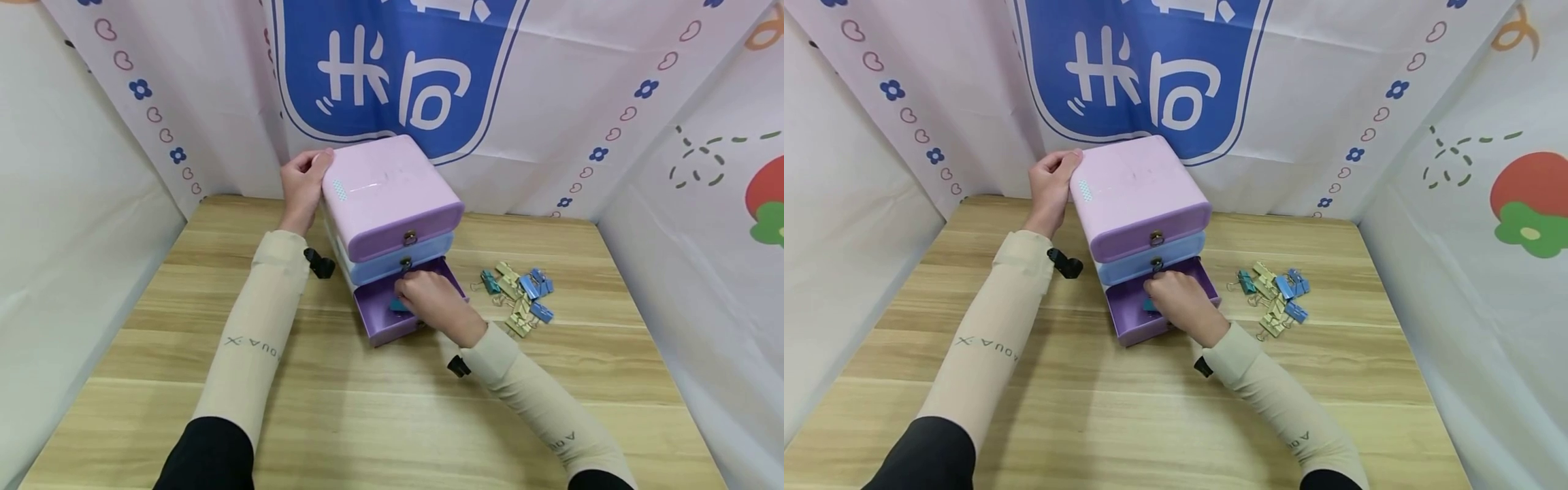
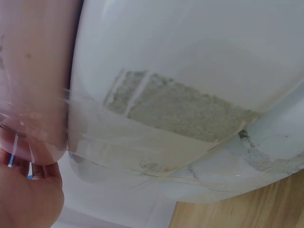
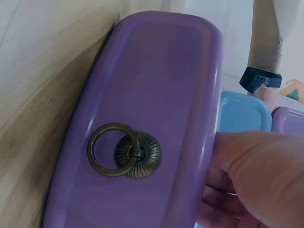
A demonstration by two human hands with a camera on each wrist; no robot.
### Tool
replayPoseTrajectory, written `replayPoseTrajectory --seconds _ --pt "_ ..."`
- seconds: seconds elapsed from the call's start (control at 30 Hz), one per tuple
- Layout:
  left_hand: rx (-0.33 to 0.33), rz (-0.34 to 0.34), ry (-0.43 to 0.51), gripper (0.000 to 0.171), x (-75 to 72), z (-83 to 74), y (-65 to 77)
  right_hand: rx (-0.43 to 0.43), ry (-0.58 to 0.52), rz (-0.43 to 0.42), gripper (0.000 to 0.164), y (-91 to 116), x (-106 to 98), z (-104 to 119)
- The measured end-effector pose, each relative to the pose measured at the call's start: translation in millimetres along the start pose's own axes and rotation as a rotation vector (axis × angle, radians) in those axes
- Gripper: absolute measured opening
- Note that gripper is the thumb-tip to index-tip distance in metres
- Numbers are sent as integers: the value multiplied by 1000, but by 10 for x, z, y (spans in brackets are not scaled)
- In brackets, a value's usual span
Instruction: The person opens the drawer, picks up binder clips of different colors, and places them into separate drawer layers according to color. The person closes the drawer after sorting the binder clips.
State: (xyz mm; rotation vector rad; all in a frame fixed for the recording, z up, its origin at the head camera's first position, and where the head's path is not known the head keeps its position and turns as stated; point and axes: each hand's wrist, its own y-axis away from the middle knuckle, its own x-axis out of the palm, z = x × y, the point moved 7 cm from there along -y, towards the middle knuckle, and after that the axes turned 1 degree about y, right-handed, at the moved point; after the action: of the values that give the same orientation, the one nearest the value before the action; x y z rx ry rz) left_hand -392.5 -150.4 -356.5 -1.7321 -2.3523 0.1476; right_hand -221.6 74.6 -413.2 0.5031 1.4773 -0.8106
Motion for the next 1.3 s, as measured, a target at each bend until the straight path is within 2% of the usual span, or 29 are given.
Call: replayPoseTrajectory --seconds 0.17,0.37,0.63,0.9,1.0,1.3 --pt "-2 -3 1 26 -1 11 -7 -4 1 3 12 33 -26 25" --pt "-7 1 3 27 7 6 -9 7 -21 1 6 96 -106 25" --pt "6 0 0 26 19 -20 4 3 -79 -64 5 268 -302 -81" --pt "7 -11 5 27 11 -23 4 116 -83 -98 4 477 -538 -357" --pt "0 -8 4 28 15 -24 9 163 -95 -85 1 545 -593 -481" --pt "-6 -8 9 29 3 -8 6 266 -87 -32 15 706 -635 -801"
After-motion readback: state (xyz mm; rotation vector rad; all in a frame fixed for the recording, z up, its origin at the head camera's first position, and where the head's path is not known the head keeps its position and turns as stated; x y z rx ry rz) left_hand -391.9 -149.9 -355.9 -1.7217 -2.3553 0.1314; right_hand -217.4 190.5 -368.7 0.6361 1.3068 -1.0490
